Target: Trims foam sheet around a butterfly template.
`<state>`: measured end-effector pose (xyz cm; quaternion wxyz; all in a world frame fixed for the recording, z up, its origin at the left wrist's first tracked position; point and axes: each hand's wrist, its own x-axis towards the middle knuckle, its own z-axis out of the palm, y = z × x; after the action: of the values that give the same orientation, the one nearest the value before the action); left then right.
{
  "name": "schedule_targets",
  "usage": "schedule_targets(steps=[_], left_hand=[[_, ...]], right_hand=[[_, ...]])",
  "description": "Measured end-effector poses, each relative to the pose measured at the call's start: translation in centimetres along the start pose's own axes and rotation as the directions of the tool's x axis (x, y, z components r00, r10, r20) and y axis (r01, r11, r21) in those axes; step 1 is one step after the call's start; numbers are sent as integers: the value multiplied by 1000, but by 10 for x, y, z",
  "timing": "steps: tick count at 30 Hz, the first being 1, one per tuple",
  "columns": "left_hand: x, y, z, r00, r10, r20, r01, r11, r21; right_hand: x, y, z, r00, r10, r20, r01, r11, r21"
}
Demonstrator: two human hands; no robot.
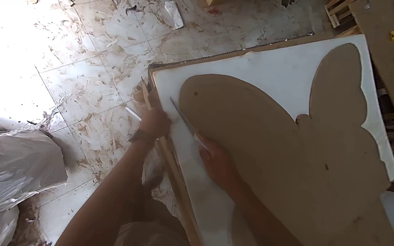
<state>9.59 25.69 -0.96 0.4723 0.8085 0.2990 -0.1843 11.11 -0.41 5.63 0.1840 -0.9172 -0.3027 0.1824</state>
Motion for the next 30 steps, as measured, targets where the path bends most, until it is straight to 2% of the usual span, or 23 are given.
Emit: schedule_targets(steps=[7,12,15,23,26,28,30], left_hand=[[-2,-1,1,998,-51,-25,49,998,-45],[1,-10,4,999,-21,-40,20,999,-37],[2,-10,3,999,-23,-38,22,999,-33],[-11,-7,9,997,-28,-67,24,997,-70],[-12,-8,9,995,-26,-93,24,999,-29],[-16,-11,11,988,11,-151,-6,999,35],[-30,-11,16,968,144,-207,-118,984,136]], right_hand=[[-28,7,-2,994,103,42,-103,995,-11],[0,-3,0,998,56,2,-56,997,-55],[5,-1,-2,998,58,32,-56,996,-63],[-31,27,-8,991,87,107,-75,991,-109],[-42,36,-9,986,93,137,-80,992,-100],[-47,41,-10,987,89,135,-77,993,-94],[-54,47,-12,987,83,136,-71,993,-92]])
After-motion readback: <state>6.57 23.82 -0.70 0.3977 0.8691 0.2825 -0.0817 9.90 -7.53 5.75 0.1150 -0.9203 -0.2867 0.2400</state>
